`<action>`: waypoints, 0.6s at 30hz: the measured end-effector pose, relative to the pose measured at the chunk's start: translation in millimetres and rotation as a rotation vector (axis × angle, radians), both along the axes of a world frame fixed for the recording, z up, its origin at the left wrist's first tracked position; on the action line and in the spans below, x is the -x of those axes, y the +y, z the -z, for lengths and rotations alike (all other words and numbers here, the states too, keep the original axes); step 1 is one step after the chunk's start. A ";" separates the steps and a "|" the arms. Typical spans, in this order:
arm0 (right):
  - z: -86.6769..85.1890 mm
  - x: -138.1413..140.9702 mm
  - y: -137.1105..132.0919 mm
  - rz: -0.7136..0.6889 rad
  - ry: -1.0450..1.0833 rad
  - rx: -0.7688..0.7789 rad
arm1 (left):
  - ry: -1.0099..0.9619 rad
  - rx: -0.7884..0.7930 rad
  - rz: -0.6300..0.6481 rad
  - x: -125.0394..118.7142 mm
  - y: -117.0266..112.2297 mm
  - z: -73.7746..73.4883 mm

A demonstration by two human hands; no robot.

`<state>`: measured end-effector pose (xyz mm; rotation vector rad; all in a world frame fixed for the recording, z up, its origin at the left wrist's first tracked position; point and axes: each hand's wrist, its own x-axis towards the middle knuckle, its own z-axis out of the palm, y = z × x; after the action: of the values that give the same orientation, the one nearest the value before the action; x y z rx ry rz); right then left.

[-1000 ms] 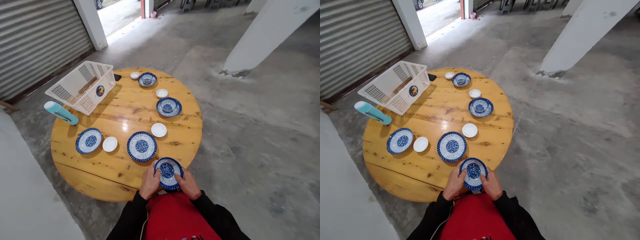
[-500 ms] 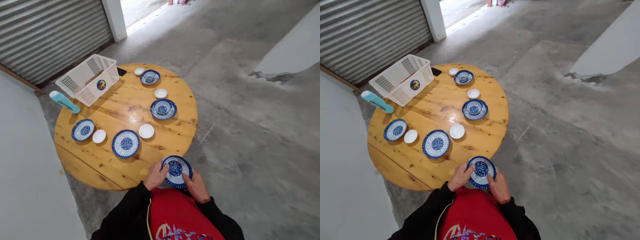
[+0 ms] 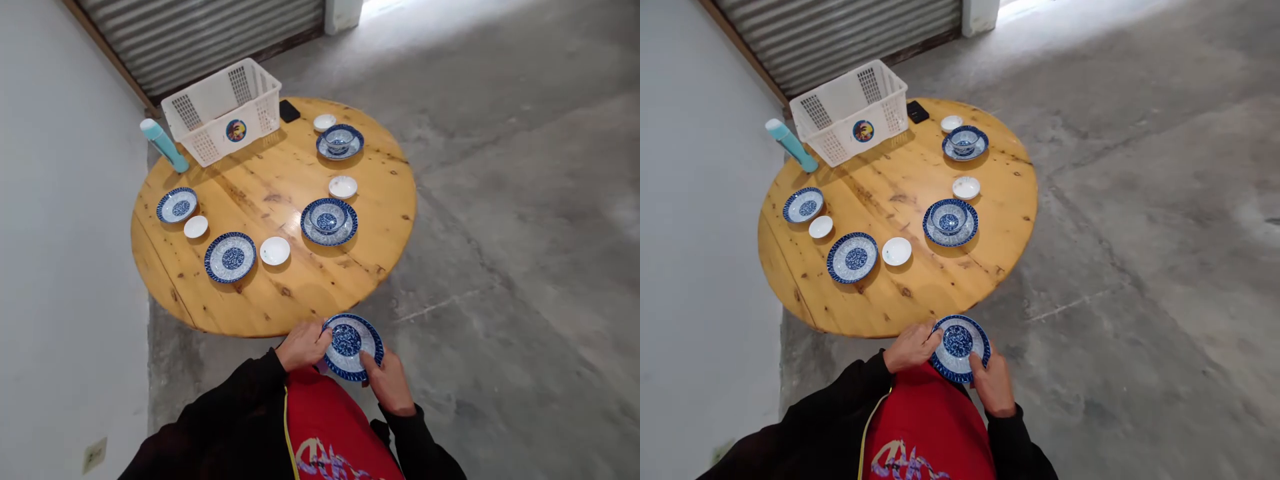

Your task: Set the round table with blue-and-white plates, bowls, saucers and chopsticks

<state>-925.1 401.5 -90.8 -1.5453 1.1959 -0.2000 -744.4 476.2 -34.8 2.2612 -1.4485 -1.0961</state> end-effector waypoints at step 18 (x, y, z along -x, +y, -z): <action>-52.0 -154.9 -218.0 -0.251 0.034 0.359 | -0.226 0.021 -0.252 -115.3 -165.5 -27.6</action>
<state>-770.2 183.5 -38.8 -2.0031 1.0163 -0.2316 -629.1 310.7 -7.2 2.5330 -1.1970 -0.7684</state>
